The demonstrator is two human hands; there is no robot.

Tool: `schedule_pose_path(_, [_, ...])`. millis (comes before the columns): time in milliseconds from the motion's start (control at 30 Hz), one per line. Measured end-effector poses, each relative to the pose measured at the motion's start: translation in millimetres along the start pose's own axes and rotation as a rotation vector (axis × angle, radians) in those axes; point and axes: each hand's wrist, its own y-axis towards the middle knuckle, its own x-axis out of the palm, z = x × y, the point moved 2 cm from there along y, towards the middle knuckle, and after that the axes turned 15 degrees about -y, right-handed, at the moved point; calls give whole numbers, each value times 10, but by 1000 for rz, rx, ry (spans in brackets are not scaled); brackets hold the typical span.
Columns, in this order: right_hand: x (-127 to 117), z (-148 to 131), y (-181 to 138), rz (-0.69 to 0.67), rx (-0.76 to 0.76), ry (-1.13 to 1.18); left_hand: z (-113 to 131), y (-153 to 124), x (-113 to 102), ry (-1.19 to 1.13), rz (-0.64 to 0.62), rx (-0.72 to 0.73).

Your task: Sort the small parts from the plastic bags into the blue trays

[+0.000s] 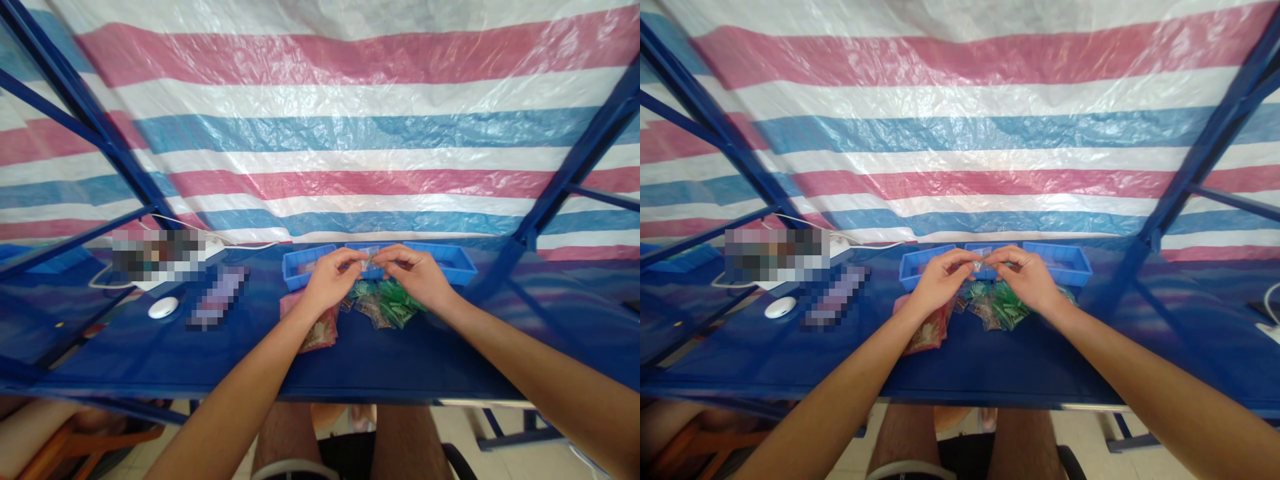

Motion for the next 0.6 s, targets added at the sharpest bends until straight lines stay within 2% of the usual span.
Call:
schedule_pose_path(267, [16,-127,-28,-5,-51,7,-5,-26,41,-77,35,-59])
schedule_pose_path(367, [36,-127,-31,-42,17,71,-19,-16,27,-30,19,-53])
schedule_pose_path(600, [46,-36,-10,35,88,107,61,21,-18,98,-28,92])
